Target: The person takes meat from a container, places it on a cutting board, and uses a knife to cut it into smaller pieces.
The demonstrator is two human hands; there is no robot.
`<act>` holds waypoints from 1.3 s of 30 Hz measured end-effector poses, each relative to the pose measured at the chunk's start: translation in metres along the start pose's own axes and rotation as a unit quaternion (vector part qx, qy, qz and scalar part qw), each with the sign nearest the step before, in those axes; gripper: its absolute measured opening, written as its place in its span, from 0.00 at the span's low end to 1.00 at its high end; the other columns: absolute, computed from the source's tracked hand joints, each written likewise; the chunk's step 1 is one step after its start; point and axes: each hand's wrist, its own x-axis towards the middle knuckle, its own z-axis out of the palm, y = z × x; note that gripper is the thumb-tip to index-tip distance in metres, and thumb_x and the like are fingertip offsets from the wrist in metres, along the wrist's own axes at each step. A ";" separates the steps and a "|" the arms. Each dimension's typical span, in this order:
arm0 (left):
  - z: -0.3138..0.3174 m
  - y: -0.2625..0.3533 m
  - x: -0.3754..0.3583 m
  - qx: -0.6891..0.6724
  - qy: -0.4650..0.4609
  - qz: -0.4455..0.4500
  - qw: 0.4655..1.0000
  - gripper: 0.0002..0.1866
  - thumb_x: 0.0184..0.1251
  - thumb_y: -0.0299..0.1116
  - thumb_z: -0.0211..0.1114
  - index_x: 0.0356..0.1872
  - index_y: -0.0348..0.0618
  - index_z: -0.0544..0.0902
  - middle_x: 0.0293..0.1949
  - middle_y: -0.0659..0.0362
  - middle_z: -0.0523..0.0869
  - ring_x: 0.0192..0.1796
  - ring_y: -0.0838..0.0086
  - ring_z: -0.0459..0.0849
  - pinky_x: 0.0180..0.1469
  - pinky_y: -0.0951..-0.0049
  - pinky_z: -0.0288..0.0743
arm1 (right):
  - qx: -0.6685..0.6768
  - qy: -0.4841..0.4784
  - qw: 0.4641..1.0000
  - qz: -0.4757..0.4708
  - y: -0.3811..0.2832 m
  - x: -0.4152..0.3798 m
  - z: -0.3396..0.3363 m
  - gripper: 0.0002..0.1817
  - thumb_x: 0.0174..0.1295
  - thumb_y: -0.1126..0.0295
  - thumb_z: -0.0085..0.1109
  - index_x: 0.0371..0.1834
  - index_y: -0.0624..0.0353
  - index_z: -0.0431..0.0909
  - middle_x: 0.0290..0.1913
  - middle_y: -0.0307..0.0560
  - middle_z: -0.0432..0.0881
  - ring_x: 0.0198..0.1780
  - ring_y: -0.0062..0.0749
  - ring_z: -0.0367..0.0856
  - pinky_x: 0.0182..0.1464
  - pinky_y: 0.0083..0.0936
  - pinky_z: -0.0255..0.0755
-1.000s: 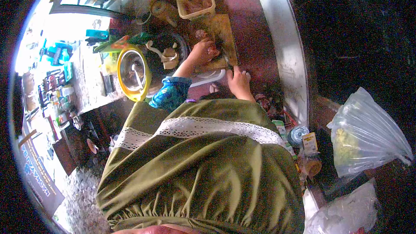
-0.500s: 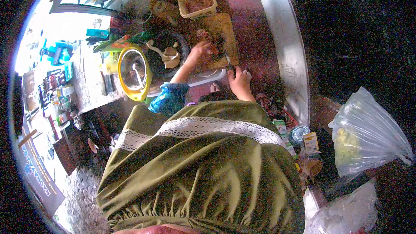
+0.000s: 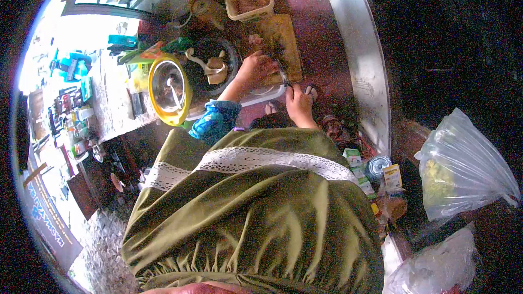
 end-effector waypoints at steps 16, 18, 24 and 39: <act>0.009 -0.020 -0.008 0.022 0.060 -0.076 0.995 0.16 0.46 0.42 0.72 0.28 0.38 0.82 0.28 0.49 0.82 0.33 0.55 0.82 0.36 0.61 0.75 | 0.082 0.113 0.990 -0.008 -0.035 0.015 -0.011 0.18 0.60 0.57 0.56 0.34 0.65 0.75 0.28 0.67 0.78 0.35 0.64 0.77 0.34 0.49 0.69; 0.019 -0.034 -0.008 -0.008 0.027 -0.106 0.994 0.15 0.45 0.38 0.70 0.29 0.38 0.81 0.30 0.47 0.83 0.36 0.53 0.83 0.38 0.59 0.76 | 0.071 0.110 0.991 -0.021 -0.035 0.029 -0.010 0.17 0.58 0.59 0.59 0.34 0.65 0.75 0.28 0.66 0.78 0.34 0.63 0.77 0.34 0.48 0.69; 0.029 -0.038 -0.007 0.004 0.043 -0.101 0.994 0.13 0.46 0.34 0.67 0.32 0.37 0.82 0.30 0.44 0.83 0.37 0.53 0.83 0.38 0.59 0.76 | -0.005 0.080 0.993 -0.090 -0.034 0.067 0.004 0.10 0.45 0.71 0.63 0.30 0.63 0.76 0.33 0.61 0.78 0.39 0.59 0.76 0.41 0.44 0.70; -0.003 0.003 -0.019 -0.134 0.030 -0.131 0.982 0.10 0.39 0.28 0.70 0.28 0.43 0.86 0.27 0.54 0.86 0.32 0.73 0.86 0.37 0.70 0.78 | -0.036 -0.011 0.981 -0.188 -0.069 0.080 -0.014 0.15 0.46 0.65 0.66 0.26 0.65 0.75 0.30 0.62 0.78 0.37 0.60 0.77 0.38 0.45 0.70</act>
